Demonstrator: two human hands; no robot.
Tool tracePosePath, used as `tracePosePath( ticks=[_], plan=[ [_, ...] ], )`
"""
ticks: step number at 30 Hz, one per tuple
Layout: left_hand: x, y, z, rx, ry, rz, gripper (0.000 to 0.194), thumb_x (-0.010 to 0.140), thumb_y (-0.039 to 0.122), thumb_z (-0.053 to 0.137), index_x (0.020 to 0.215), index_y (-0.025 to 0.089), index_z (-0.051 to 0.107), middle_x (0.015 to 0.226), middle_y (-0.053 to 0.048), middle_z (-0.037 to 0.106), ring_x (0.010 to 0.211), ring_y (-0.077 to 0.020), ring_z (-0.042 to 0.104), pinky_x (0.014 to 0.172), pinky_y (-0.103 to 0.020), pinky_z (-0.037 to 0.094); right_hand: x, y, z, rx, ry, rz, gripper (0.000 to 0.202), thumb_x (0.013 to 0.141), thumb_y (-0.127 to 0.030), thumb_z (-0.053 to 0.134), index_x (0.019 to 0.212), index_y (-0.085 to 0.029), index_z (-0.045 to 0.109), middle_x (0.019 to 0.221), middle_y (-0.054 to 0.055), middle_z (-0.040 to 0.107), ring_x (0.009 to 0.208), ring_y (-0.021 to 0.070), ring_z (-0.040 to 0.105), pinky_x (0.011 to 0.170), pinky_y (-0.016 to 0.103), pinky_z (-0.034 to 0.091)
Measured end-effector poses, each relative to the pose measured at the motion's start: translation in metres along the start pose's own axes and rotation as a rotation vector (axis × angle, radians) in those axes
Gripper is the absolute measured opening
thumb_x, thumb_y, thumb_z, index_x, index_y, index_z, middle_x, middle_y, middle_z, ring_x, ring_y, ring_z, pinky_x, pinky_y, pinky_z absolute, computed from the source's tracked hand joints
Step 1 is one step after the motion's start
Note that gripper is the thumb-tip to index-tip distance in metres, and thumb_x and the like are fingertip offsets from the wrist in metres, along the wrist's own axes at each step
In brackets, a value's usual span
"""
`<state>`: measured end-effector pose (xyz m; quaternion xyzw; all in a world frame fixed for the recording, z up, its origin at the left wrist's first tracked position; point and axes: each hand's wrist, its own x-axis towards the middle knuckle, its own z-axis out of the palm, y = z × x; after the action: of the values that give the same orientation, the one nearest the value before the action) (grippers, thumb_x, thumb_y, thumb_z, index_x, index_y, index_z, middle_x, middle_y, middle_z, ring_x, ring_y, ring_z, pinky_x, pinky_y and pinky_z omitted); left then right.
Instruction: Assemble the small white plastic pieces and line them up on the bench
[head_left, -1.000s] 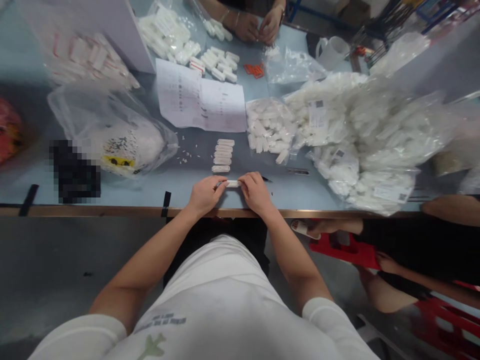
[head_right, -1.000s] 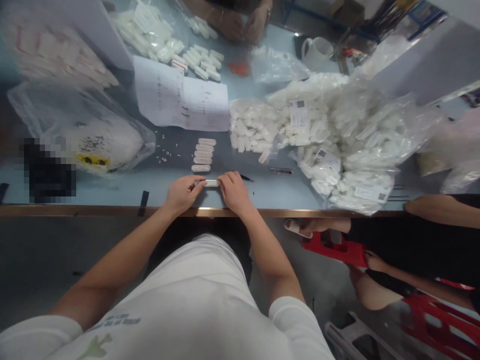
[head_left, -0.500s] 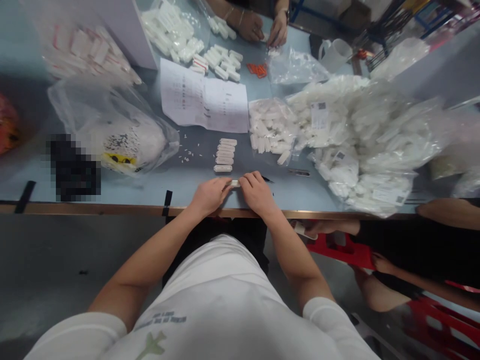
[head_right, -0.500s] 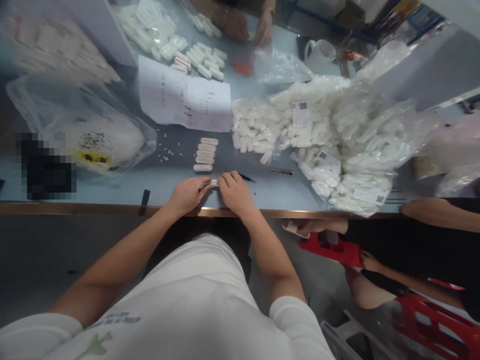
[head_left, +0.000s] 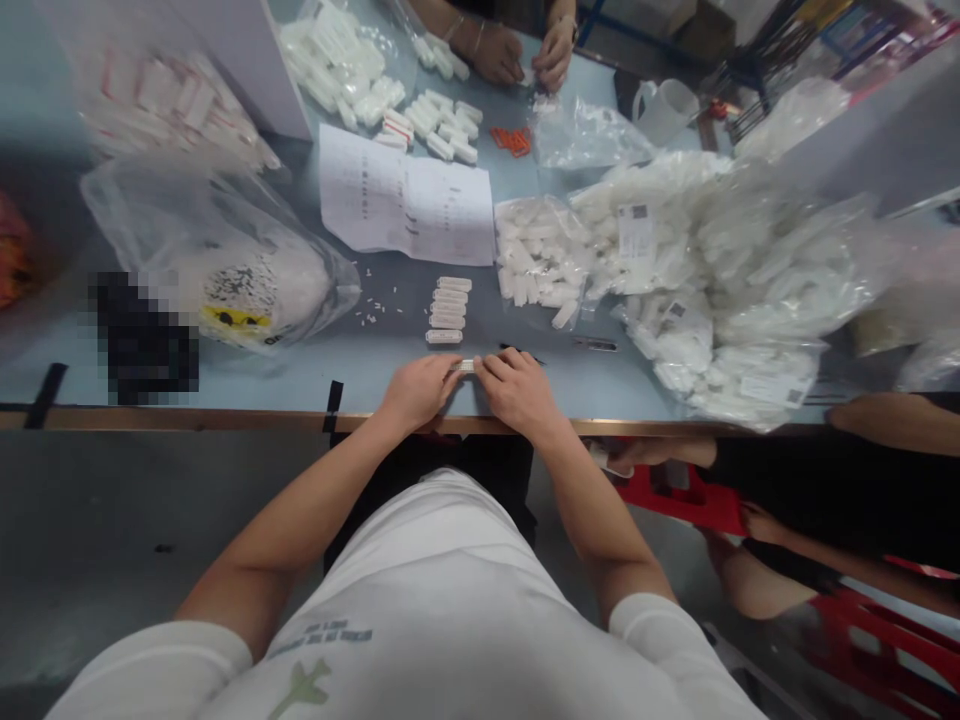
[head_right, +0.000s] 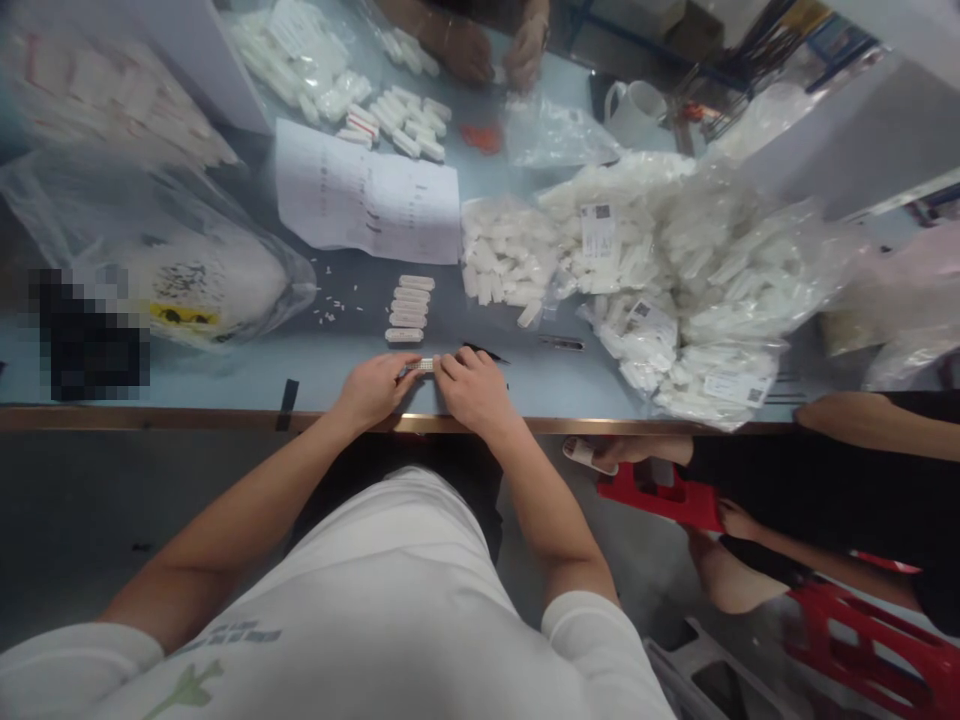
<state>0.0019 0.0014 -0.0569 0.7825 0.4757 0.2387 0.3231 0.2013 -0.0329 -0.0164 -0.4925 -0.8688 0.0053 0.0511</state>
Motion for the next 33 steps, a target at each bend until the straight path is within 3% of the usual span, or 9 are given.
tracePosePath(
  ticks=[2,5,8,11,15,20,29,33],
  plan=[
    [0.003,0.001,-0.007,-0.117,0.026,-0.08,0.024,0.086,0.037,0.067,0.103,0.021,0.073,0.086,-0.008,0.073,0.081,-0.022,0.064,0.077,-0.031,0.047,0.001,0.002,-0.001,-0.005,0.009,0.004,0.031,0.097,-0.017,0.047,0.123,-0.019,0.065,0.103,0.01,0.07,0.096,0.0255,0.051,0.077,0.039,0.036],
    [0.008,-0.002,-0.023,-0.505,0.112,-0.273,0.021,0.081,0.037,0.072,0.094,0.021,0.074,0.056,0.002,0.053,0.052,-0.0125,0.048,0.056,-0.024,0.04,0.002,0.001,0.002,0.007,0.081,0.056,0.03,0.098,-0.017,0.047,0.121,-0.02,0.066,0.109,0.01,0.07,0.095,0.0244,0.052,0.078,0.039,0.035],
    [0.011,-0.009,-0.039,-1.128,0.146,-0.408,0.022,0.086,0.037,0.062,0.09,0.017,0.07,0.05,0.007,0.036,0.042,-0.0072,0.03,0.043,-0.02,0.027,0.007,-0.008,0.006,0.034,0.15,0.094,0.031,0.099,-0.018,0.044,0.121,-0.019,0.066,0.11,0.011,0.069,0.095,0.0234,0.053,0.079,0.038,0.036],
    [0.01,-0.012,-0.046,-1.468,0.094,-0.494,0.016,0.08,0.023,0.061,0.09,0.012,0.067,0.055,0.005,0.043,0.042,-0.0052,0.03,0.04,-0.017,0.023,0.014,-0.022,0.009,0.072,0.173,0.078,0.031,0.1,-0.019,0.043,0.12,-0.019,0.066,0.108,0.01,0.07,0.093,0.0222,0.054,0.08,0.037,0.037],
    [0.004,-0.008,-0.044,-1.485,-0.034,-0.527,0.017,0.077,0.016,0.061,0.094,0.014,0.063,0.062,0.0,0.06,0.042,-0.0047,0.035,0.041,-0.016,0.029,0.021,-0.033,0.007,0.194,0.209,0.093,0.03,0.1,-0.02,0.044,0.119,-0.019,0.067,0.108,0.011,0.069,0.094,0.0218,0.056,0.082,0.037,0.042],
    [0.002,-0.009,-0.039,-1.456,-0.157,-0.521,0.021,0.081,0.027,0.073,0.09,0.014,0.059,0.076,-0.008,0.072,0.041,-0.0031,0.037,0.041,-0.016,0.029,0.021,-0.032,0.007,0.368,0.318,0.138,0.03,0.1,-0.021,0.044,0.115,-0.018,0.069,0.103,0.011,0.07,0.093,0.021,0.059,0.084,0.036,0.049],
    [0.005,-0.007,-0.035,-1.435,-0.119,-0.479,0.035,0.074,0.034,0.084,0.094,0.007,0.072,0.076,-0.007,0.07,0.043,0.0001,0.038,0.042,-0.016,0.027,0.028,-0.033,0.01,0.514,0.395,0.196,0.026,0.098,-0.023,0.049,0.111,-0.023,0.072,0.1,0.009,0.068,0.094,0.019,0.059,0.086,0.033,0.052],
    [0.005,-0.005,-0.032,-1.381,-0.152,-0.442,0.039,0.074,0.044,0.082,0.075,0.007,0.07,0.067,-0.004,0.063,0.042,0.0001,0.035,0.04,-0.016,0.024,0.036,-0.037,0.01,0.489,0.377,0.19,0.026,0.099,-0.025,0.05,0.111,-0.024,0.073,0.098,0.007,0.065,0.092,0.0183,0.057,0.084,0.032,0.049]
  ],
)
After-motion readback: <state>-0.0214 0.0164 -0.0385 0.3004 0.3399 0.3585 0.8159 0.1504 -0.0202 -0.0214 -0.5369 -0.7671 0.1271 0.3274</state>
